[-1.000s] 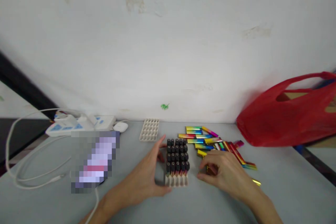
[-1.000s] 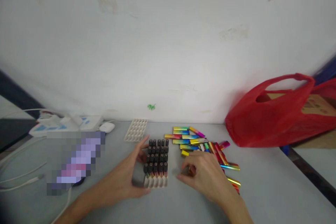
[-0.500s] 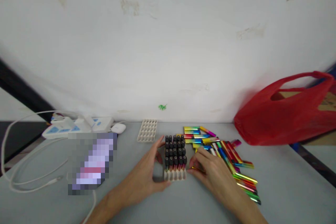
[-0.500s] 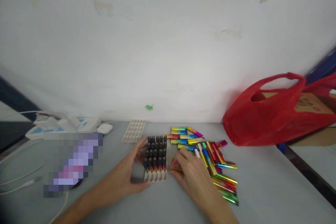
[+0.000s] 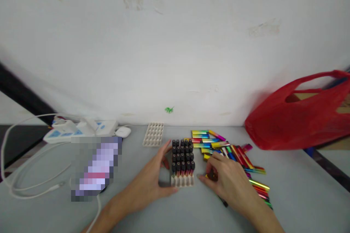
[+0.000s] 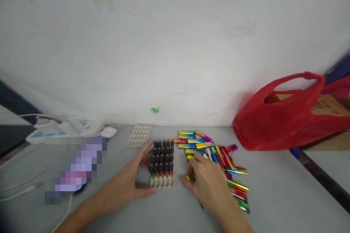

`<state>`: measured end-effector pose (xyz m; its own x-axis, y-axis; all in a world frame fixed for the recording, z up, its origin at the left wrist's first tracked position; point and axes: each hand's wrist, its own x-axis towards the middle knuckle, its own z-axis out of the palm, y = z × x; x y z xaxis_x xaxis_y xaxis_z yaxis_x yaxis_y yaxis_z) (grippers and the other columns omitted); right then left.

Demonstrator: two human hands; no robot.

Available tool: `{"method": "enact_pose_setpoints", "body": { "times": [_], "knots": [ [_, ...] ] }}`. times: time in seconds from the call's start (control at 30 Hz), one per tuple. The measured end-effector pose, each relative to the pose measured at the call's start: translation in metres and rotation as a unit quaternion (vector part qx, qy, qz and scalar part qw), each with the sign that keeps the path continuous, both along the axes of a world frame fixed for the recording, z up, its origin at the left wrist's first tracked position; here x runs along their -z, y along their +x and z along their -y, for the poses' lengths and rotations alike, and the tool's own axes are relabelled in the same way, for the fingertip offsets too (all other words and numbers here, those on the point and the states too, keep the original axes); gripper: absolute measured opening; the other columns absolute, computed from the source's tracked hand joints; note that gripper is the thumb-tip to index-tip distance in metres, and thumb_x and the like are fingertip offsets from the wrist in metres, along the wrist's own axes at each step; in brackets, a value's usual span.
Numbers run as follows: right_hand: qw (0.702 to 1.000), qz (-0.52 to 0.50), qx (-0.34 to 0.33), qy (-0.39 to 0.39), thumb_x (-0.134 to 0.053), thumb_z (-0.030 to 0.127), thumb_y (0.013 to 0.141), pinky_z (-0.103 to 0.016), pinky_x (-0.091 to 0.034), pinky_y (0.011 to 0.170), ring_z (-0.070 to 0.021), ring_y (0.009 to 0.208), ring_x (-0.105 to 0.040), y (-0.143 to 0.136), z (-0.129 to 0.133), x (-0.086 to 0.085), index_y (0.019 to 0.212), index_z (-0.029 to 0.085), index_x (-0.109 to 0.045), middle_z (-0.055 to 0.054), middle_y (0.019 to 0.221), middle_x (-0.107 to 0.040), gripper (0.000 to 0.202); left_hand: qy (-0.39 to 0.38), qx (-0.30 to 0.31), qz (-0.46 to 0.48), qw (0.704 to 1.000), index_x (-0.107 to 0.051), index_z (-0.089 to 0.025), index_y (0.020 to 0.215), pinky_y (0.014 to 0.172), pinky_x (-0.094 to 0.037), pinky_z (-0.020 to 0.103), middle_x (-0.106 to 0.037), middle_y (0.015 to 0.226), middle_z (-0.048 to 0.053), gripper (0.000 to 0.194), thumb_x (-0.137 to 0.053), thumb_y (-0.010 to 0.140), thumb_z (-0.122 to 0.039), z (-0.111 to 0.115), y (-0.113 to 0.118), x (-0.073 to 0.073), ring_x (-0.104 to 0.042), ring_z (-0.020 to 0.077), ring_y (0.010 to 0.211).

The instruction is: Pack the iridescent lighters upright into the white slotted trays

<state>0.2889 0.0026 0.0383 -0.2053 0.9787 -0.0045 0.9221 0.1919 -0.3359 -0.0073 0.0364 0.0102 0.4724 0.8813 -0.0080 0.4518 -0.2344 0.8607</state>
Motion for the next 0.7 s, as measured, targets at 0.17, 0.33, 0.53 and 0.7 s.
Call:
{"method": "enact_pose_setpoints", "body": {
  "times": [0.17, 0.33, 0.53, 0.7],
  "knots": [
    [0.999, -0.031, -0.008, -0.010, -0.087, 0.034, 0.099, -0.033, -0.037, 0.067, -0.0243, 0.077, -0.070, -0.003, 0.000, 0.001, 0.091, 0.025, -0.075, -0.001, 0.085, -0.075, 0.017, -0.004, 0.001, -0.001, 1.000, -0.013, -0.032, 0.181, 0.130, -0.042, 0.056, -0.050, 0.171, 0.015, 0.130, -0.094, 0.080, -0.020, 0.000, 0.001, 0.000, -0.062, 0.0359, 0.138],
    [0.999, -0.035, 0.014, 0.009, -0.086, 0.042, 0.097, -0.033, -0.036, 0.066, -0.0257, 0.075, -0.071, 0.002, 0.001, -0.004, 0.092, 0.024, -0.072, -0.003, 0.086, -0.078, 0.022, -0.004, -0.001, -0.004, 1.000, -0.014, -0.032, 0.182, 0.130, -0.042, 0.059, -0.050, 0.172, 0.016, 0.130, -0.093, 0.079, -0.019, 0.001, 0.001, -0.003, -0.061, 0.0371, 0.140],
    [0.997, 0.008, 0.063, -0.041, -0.089, 0.043, 0.087, -0.035, -0.028, 0.057, -0.0257, 0.058, -0.067, 0.031, 0.012, -0.012, 0.061, 0.026, -0.071, -0.004, 0.063, -0.075, 0.036, 0.004, -0.004, -0.005, 1.000, -0.016, -0.031, 0.182, 0.131, -0.043, 0.060, -0.049, 0.175, 0.017, 0.130, -0.096, 0.080, -0.024, 0.001, 0.000, -0.003, -0.062, 0.0383, 0.141],
    [0.989, -0.007, 0.064, -0.133, -0.099, 0.026, 0.064, -0.032, -0.031, 0.056, -0.0244, 0.059, -0.070, 0.034, 0.025, -0.012, 0.061, 0.029, -0.079, -0.001, 0.062, -0.077, 0.020, 0.001, -0.001, -0.014, 1.000, -0.013, -0.034, 0.182, 0.131, -0.043, 0.062, -0.052, 0.172, 0.017, 0.133, -0.097, 0.080, -0.024, 0.000, -0.001, -0.002, -0.063, 0.0385, 0.141]
  ]
}}
